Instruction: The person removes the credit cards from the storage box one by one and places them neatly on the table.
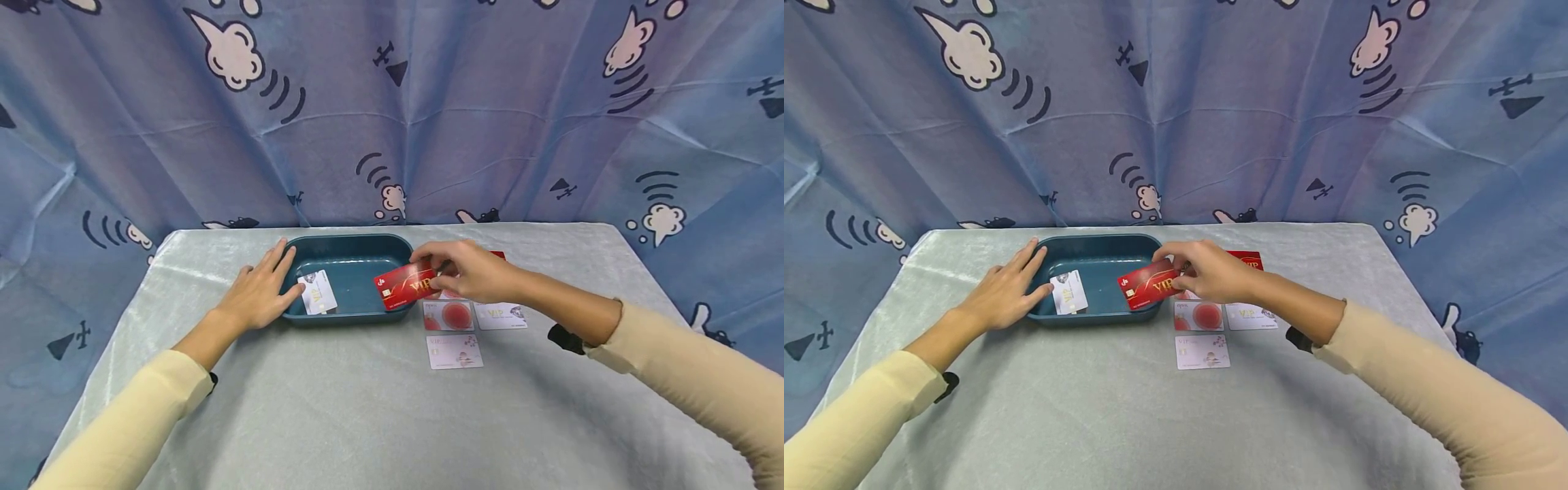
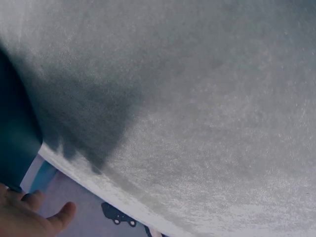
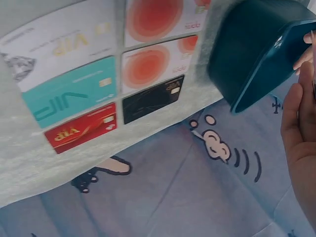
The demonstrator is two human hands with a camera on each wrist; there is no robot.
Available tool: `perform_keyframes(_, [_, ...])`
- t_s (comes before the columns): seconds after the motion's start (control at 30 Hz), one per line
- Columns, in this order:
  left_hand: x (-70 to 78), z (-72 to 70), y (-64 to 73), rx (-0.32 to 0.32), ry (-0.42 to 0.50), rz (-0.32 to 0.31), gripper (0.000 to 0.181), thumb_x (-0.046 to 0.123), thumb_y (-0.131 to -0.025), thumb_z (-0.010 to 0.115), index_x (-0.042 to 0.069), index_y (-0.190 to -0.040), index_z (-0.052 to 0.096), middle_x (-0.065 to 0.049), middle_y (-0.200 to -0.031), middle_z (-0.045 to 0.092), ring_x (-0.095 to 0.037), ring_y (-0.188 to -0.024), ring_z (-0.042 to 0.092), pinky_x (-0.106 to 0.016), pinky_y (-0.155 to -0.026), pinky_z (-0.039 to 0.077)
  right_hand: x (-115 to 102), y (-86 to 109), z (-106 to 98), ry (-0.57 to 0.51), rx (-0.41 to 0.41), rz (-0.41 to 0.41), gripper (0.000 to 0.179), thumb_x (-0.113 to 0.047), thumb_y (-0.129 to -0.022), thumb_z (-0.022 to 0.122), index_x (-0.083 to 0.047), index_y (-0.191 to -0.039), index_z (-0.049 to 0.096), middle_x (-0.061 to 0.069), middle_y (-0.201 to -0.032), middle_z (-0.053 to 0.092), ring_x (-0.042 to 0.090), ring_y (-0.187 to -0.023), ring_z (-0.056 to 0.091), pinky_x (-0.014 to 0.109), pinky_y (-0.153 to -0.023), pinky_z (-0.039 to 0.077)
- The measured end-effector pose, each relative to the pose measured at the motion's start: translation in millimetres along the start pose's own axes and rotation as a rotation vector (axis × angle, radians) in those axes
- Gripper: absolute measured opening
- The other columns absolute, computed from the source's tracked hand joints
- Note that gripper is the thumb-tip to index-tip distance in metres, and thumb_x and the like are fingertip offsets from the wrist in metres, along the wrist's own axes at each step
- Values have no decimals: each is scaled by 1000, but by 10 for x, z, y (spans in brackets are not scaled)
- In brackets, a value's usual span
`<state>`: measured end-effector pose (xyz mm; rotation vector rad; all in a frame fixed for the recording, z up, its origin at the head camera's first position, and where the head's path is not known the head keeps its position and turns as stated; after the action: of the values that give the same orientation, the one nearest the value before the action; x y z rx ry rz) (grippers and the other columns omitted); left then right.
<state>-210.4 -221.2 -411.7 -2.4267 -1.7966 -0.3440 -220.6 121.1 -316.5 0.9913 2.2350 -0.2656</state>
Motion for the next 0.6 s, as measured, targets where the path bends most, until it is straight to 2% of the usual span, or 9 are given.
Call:
perform_keyframes(0.3, [14, -6, -2, -3, -4, -2, 76, 46, -103, 44, 4, -159, 15, -17, -166, 4, -38, -150, 17, -71, -107, 23, 106, 262, -45, -44, -6, 41, 44, 3, -89, 70, -4, -132, 62, 7, -105, 68, 24, -96, 66, 33, -78, 58])
perform_keyframes(0.6, [12, -6, 3, -5, -4, -7, 76, 46, -103, 44, 3, -159, 16, -17, -166, 5, -38, -150, 17, -72, -107, 23, 332, 613, -65, -23, 1, 108, 47, 0, -88, 72, -8, -133, 61, 7, -107, 66, 25, -98, 65, 29, -74, 58])
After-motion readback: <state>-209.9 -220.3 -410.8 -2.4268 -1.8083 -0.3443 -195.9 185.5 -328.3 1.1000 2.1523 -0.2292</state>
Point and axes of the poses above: each hand's wrist, its own y-axis away from the middle knuckle, its own z-axis out of the palm, x = y × z, the point moved 3 cm from there along -y, towards the middle knuckle
